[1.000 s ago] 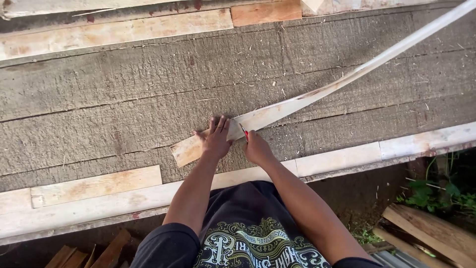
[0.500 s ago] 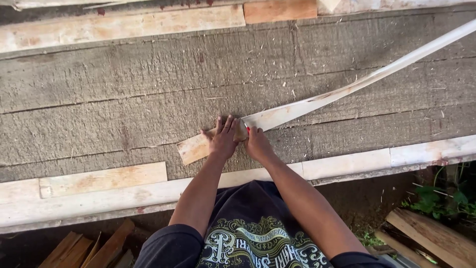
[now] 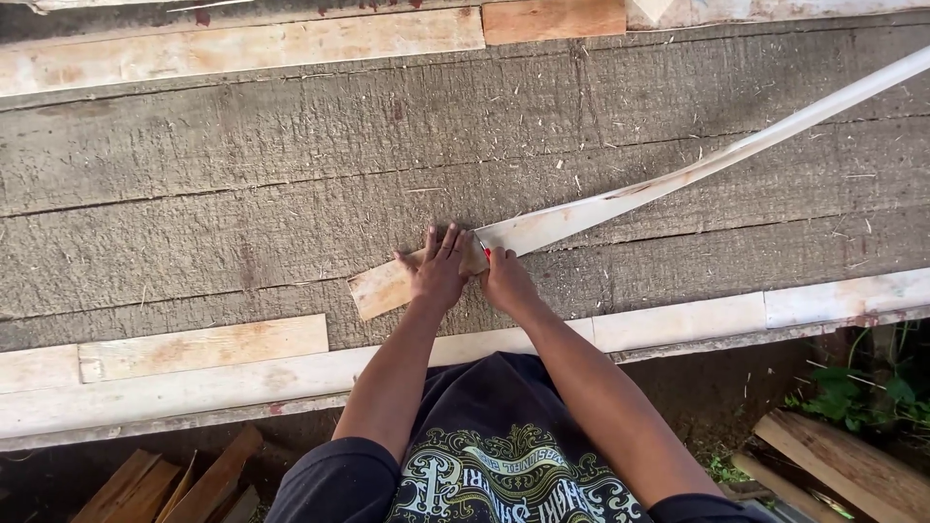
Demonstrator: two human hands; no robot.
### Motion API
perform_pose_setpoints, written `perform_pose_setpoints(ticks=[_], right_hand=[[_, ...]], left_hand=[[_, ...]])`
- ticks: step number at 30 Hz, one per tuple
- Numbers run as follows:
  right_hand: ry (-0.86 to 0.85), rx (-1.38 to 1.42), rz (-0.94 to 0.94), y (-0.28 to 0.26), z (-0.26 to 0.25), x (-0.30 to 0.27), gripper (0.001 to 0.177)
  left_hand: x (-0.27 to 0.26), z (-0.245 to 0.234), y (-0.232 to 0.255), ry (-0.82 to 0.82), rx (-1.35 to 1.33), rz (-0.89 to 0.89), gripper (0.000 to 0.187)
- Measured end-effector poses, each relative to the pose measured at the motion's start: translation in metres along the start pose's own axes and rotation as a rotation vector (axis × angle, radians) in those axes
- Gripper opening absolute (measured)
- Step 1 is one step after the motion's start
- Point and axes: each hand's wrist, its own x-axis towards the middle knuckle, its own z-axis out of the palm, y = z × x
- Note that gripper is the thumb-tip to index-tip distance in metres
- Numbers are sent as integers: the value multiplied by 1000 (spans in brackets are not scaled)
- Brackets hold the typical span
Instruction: The person uses a red utility knife to cut thin strips of light-colored wood on a wooden platform. They repeatedly position the wood, score it with the knife, and break off the cut pieces, which are then placed in a pile.
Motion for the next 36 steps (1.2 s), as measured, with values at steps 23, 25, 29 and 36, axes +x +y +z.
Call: perform_pose_setpoints(ticks=[23, 25, 29, 36], right_hand=[[-200, 47, 143, -30, -32, -12, 34], [-211, 52, 151, -27, -36, -10, 35], [-243, 45, 165, -21, -33, -14, 33], [-273, 109, 179, -41, -58, -42, 35]], left_hand=[[-13, -5, 7, -4, 21, -29, 78], [-9, -6, 9, 10, 21, -35, 78], [-7, -4, 11, -16, 33, -51, 77], [-9, -8, 11, -42, 44, -62, 76]])
